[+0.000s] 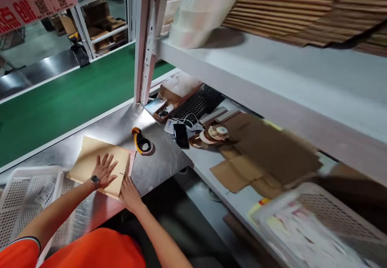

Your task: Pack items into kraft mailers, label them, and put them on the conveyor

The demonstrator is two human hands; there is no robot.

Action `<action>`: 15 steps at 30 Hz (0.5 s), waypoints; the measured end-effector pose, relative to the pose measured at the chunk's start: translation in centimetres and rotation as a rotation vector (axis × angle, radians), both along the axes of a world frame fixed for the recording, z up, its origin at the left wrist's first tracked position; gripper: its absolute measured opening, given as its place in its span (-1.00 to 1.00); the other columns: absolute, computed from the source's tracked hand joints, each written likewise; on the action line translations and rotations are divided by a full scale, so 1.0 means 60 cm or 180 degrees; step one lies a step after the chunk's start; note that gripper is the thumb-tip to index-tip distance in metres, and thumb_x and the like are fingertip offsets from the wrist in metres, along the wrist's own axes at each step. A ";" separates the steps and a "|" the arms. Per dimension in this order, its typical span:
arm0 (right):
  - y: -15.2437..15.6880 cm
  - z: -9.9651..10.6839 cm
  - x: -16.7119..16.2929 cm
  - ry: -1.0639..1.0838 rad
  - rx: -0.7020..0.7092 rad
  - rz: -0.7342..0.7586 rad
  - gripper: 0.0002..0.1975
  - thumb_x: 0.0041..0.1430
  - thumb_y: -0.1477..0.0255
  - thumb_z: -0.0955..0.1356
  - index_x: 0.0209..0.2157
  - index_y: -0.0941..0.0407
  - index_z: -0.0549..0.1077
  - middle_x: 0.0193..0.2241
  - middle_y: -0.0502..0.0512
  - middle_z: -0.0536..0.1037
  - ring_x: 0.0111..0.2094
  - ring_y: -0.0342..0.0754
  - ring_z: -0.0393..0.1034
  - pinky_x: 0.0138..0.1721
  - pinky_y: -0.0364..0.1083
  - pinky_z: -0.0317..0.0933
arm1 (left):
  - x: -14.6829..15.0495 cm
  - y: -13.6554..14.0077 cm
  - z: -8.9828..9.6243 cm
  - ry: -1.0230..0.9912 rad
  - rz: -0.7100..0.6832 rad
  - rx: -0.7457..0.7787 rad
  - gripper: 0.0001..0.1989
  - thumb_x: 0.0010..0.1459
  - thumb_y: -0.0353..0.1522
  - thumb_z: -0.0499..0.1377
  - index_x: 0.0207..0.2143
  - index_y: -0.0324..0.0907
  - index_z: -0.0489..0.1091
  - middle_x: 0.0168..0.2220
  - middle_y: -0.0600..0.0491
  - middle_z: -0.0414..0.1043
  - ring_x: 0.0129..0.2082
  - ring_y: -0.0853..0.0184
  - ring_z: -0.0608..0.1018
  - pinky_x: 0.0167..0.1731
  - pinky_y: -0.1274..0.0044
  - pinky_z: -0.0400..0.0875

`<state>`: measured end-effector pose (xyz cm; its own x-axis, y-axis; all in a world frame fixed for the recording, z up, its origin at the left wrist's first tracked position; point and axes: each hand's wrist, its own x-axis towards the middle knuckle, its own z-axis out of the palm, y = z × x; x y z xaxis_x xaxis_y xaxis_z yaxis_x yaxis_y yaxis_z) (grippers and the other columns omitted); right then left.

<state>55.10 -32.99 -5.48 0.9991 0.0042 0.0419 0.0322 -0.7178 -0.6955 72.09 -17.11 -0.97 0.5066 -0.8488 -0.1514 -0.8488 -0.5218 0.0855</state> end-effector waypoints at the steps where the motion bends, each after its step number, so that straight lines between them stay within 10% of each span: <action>1: 0.002 -0.006 -0.001 0.0056 0.0043 0.0099 -0.43 0.25 0.57 0.42 0.30 0.24 0.62 0.34 0.44 0.62 0.47 0.35 0.40 0.59 0.32 0.18 | 0.000 -0.003 0.002 0.0018 -0.0007 0.0013 -0.25 0.51 0.01 0.18 0.63 0.04 0.25 0.71 -0.18 0.00 0.66 -0.37 0.05 0.53 -0.35 -0.17; 7: 0.018 -0.002 0.039 0.0042 0.0621 0.0139 -0.53 0.15 0.64 0.35 0.00 0.13 0.77 0.17 0.31 0.75 0.43 0.31 0.45 0.64 0.35 0.02 | 0.007 -0.014 -0.011 0.0040 -0.0040 0.0293 -0.24 0.51 0.00 0.17 0.65 0.02 0.22 0.73 -0.18 -0.13 0.69 -0.44 -0.10 0.49 -0.43 -0.30; 15: 0.060 -0.051 -0.109 -0.0330 0.0673 -0.1123 -0.65 0.26 0.47 0.46 0.05 0.00 0.72 0.35 0.28 0.62 0.49 0.39 0.37 0.54 0.48 0.25 | 0.018 -0.039 -0.052 0.0037 -0.0032 0.0494 -0.20 0.52 -0.07 0.12 0.69 -0.10 0.13 0.74 -0.14 -0.20 0.74 -0.19 -0.19 0.60 -0.26 -0.47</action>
<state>48.56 -29.41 -8.51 0.9282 -0.3568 0.1055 -0.1124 -0.5392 -0.8347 73.20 -19.46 -4.07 0.4957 -0.8197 -0.2869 -0.8534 -0.5210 0.0142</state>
